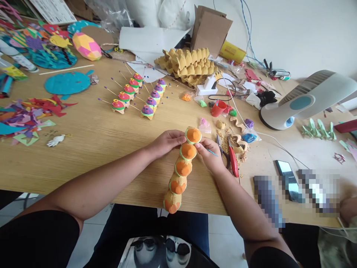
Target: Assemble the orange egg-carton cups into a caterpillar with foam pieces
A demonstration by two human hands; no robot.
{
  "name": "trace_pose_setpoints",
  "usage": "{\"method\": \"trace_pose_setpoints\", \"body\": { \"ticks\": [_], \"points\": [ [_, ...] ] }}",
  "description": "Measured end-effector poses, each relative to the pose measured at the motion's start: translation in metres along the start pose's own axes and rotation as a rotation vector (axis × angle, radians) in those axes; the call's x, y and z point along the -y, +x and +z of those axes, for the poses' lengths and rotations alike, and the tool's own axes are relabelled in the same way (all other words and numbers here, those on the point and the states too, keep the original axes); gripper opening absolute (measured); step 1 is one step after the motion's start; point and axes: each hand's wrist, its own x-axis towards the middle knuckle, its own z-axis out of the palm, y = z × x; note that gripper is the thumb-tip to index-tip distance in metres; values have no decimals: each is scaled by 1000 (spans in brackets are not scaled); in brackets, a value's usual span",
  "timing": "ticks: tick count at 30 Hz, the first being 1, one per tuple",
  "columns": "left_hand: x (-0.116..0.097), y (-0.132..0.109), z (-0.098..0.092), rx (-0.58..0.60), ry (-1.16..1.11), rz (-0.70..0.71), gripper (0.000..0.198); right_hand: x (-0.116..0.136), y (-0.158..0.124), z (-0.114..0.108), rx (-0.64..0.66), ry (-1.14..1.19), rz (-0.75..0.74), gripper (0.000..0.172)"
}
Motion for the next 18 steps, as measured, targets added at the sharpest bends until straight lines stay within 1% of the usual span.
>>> {"method": "trace_pose_setpoints", "body": {
  "ticks": [1, 3, 6, 8, 10, 14, 16, 18],
  "points": [
    [3, 0, 1, 21, -88, -34, 53, -1, 0, 1, -10, 42, 11, 34],
    [7, -1, 4, 17, -200, -90, 48, -3, 0, 1, -13, 100, 34, 32],
    [8, -3, 6, -21, -275, -129, 42, -5, 1, -3, 36, 123, 57, 37],
    [6, -3, 6, -48, -310, -143, 39, -7, 3, -8, 49, 125, 35, 43],
    [3, -2, 6, -66, -358, -142, 36, -7, 6, -12, 32, 125, 25, 41],
    [-1, 0, 5, -93, -472, -126, 26, -6, 10, -16, -23, 23, 111, 28],
    [-1, 1, 6, -104, -502, -139, 22, -6, 11, -15, -20, -63, 99, 27],
    [0, 1, 6, -111, -519, -142, 22, -7, 10, -13, -2, -130, 45, 31]
  ]
}}
